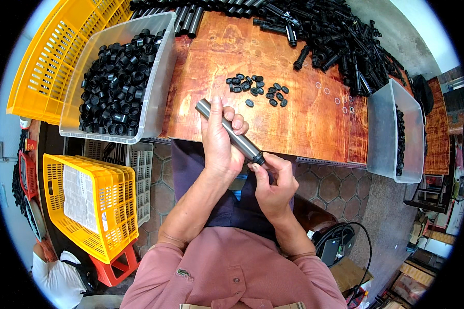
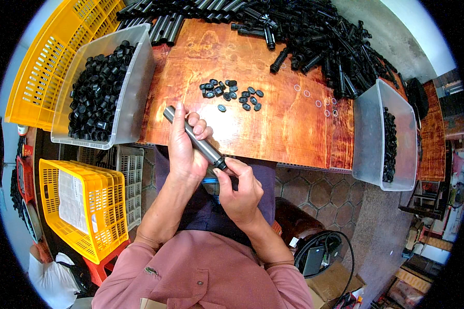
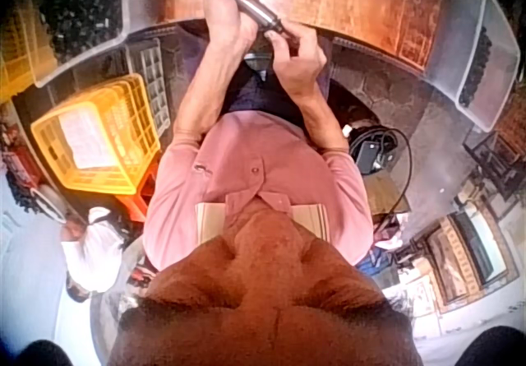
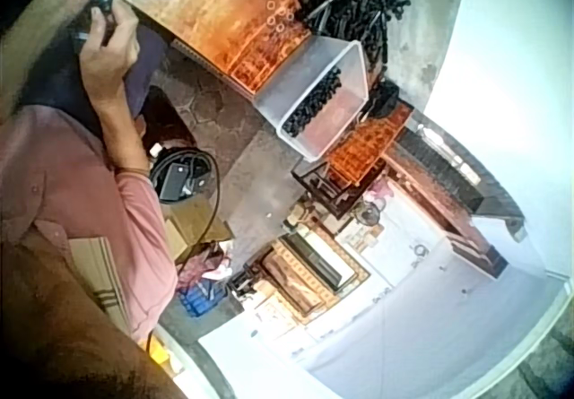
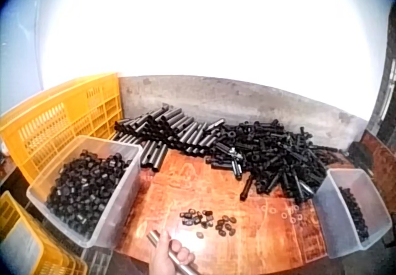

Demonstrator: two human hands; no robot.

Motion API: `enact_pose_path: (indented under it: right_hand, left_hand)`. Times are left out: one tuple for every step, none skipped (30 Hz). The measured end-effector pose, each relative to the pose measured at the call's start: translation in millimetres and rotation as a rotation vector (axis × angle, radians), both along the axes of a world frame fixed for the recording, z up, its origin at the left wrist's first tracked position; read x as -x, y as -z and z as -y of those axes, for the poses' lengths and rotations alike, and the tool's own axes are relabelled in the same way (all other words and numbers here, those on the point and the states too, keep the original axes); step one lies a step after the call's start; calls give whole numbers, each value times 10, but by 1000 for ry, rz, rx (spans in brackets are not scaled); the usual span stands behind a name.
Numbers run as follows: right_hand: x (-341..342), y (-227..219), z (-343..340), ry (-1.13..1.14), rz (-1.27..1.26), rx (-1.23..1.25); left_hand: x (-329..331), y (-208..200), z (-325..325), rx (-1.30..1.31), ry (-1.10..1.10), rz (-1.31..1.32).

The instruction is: The person assembles small black plastic components onto a cylindrical metal rod. They repeatedly pick up a cap-like piece, slide it onto the rod, and then place the assembled unit into a yellow basket. The process is repeated multiple times throughout the clip.

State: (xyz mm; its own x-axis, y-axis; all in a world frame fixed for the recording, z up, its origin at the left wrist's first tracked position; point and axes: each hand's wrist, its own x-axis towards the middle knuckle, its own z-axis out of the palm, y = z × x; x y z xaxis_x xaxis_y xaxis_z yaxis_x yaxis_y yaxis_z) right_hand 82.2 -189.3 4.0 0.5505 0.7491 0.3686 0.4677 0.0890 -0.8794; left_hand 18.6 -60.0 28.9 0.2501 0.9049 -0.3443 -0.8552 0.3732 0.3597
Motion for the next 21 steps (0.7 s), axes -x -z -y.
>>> enact_pose_path:
  right_hand:
    - [-1, -7, 0, -5, 19, -7]
    - [-4, -18, 0, -10, 37, -14]
    - [-6, -26, 1, -14, 56, -20]
    - [-7, -31, 4, -17, 62, -18]
    - [-8, -34, 7, -19, 67, -16]
    - [-9, -39, 11, -20, 73, -14]
    - [-11, -57, 6, -21, 100, -19]
    - [-16, -86, -4, -22, 127, -24]
    - [-18, -108, -9, -22, 155, -28]
    - [-17, -121, -9, -23, 164, -29]
    - [-16, -131, -9, -24, 173, -30]
    - [-16, -134, -10, -25, 181, -31]
    - [-18, -130, -12, -27, 186, -40]
    - [-26, -121, -16, -29, 191, -48]
    - [-31, -110, -17, -31, 196, -57]
    - [-34, -96, -15, -34, 195, -61]
    - [-37, -80, -13, -37, 195, -66]
    - [-37, -72, -11, -41, 194, -70]
    - [-37, -74, -11, -43, 189, -66]
    - [-35, -79, -11, -45, 184, -63]
    - [-33, -87, -12, -48, 180, -59]
  left_hand:
    - [3, 9, -1, 0, -1, 0]
    - [5, 14, -2, 0, -2, 0]
    - [-1, 4, 3, 8, -9, -12]
    - [-13, -17, 10, 16, -15, -24]
    - [-21, -37, 14, 24, -20, -36]
    - [-22, -52, 16, 24, -20, -39]
    - [-22, -66, 18, 24, -19, -42]
    - [-22, -78, 20, 25, -19, -46]
    - [-23, -90, 24, 27, -19, -53]
    - [-23, -100, 28, 26, -19, -60]
    - [-24, -106, 31, 26, -20, -66]
    - [-16, -86, 29, 23, -8, -45]
    - [3, -47, 22, 21, 3, -24]
    - [13, -21, 19, 20, 13, -3]
    - [14, -12, 21, 13, 16, -8]
    - [15, -3, 22, 6, 19, -12]
    - [16, 1, 24, -1, 21, -17]
    - [17, 1, 27, 0, 19, -20]
    - [15, -1, 30, 1, 18, -24]
    - [12, -3, 32, 2, 16, -28]
    - [12, -20, 29, 25, 7, -33]
